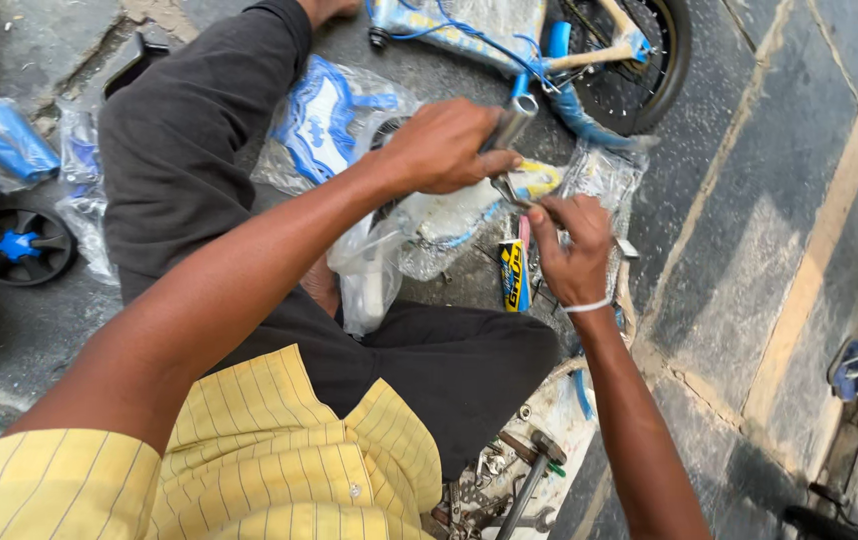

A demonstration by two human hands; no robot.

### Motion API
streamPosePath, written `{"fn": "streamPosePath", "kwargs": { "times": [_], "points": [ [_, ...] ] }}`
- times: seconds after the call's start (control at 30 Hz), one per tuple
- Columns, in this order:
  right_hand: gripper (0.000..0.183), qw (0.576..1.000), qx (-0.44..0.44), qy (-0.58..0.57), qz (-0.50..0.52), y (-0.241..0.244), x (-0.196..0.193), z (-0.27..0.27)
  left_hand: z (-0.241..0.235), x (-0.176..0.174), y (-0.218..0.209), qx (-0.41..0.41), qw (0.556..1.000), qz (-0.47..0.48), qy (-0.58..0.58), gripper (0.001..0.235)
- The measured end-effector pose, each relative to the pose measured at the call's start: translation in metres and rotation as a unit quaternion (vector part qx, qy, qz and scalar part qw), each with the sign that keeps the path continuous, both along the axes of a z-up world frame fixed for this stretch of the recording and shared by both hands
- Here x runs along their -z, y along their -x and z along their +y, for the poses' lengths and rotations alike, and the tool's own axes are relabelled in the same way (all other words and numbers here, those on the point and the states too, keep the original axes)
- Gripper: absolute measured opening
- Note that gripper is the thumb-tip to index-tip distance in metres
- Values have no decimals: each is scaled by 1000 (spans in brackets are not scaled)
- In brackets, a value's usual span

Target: The person sits on the ground and assembles bicycle parts, using a wrench to tighten a bolt on a metal tube. They handle a plastic-wrapped seat and a set of black cables, organizing them while working.

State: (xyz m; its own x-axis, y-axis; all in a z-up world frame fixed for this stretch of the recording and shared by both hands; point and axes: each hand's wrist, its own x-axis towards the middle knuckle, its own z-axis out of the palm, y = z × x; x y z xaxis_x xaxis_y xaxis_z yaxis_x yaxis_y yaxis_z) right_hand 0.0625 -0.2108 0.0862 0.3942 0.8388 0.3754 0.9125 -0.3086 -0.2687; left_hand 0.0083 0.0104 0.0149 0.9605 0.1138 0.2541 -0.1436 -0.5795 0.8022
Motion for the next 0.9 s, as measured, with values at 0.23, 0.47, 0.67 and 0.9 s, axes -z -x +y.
{"fn": "streamPosePath", "kwargs": {
  "times": [0.23,0.47,0.67,0.9],
  "points": [
    [23,918,-152,207,-303,-47,-35,-13,-20,6,-15,-6,999,-12,-37,42],
    [19,960,-75,204,-174,-29,-26,-1,-7,6,-1,-6,999,37,-6,46],
    [30,990,41,11,133,10,0,4,3,-3,10,-21,999,48,13,43],
    [25,858,-142,270,-412,-42,-38,-11,-26,1,-13,4,998,-60,-17,35]
  ]
}}
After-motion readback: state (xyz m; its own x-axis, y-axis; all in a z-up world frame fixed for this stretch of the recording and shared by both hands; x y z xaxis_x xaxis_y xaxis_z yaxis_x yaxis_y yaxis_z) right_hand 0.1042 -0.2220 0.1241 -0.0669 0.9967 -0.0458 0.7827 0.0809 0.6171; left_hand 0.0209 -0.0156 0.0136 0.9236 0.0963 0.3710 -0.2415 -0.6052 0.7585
